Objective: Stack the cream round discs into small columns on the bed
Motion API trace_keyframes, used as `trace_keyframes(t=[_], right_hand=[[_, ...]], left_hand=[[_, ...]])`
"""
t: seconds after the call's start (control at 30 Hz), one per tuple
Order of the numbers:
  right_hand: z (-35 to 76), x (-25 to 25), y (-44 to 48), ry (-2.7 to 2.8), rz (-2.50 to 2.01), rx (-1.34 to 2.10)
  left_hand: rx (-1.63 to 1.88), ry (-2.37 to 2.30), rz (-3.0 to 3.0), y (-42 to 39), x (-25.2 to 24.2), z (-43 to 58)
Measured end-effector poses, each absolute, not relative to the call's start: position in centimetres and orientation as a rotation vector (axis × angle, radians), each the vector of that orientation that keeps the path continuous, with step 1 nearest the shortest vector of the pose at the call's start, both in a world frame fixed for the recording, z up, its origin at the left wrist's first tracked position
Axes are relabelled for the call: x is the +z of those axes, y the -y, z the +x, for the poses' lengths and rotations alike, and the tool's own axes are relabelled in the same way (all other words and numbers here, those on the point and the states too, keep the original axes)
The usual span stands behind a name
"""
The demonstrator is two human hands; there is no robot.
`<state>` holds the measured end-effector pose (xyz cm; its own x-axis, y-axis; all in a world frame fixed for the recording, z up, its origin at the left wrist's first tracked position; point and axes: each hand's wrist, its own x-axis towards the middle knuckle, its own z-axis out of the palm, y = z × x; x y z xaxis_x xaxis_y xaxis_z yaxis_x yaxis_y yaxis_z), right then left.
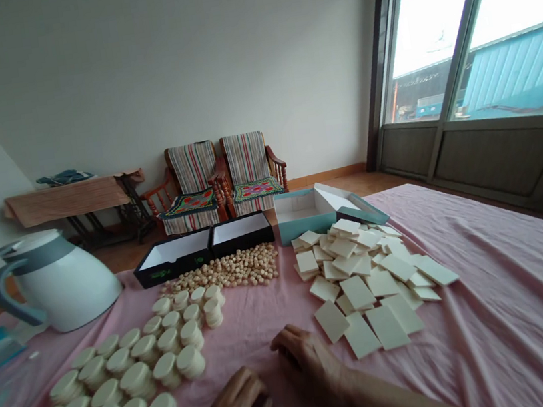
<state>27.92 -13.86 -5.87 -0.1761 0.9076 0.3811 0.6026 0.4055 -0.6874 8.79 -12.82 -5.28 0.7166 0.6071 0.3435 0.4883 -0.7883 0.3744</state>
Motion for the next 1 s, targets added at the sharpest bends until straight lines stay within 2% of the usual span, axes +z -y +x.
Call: trace_keyframes(t=[0.43,0.6,0.77,0.9,1.0], right_hand=[[28.2,-5.7,14.0,1.906,-1.258,0.435],[28.7,-4.2,15.6,1.948,-1.264,0.466],[31.7,-2.2,19.5,1.984,-1.081,0.461],[35.3,-0.9,20.5,1.930,-1.157,0.391],[38.9,0.2,18.8,1.844,-1.321,0.211]], left_hand=[[0.845,-1.185,2.609,12.6,-4.8,9.1],[0.835,-1.270,2.641,13.0,-4.1,9.3],[0.801,-1.315,2.628,13.5,-3.5,9.6],[0.797,-1.312,2.615,13.6,-3.5,9.5],[0.816,-1.302,2.609,13.7,-3.6,9.2]])
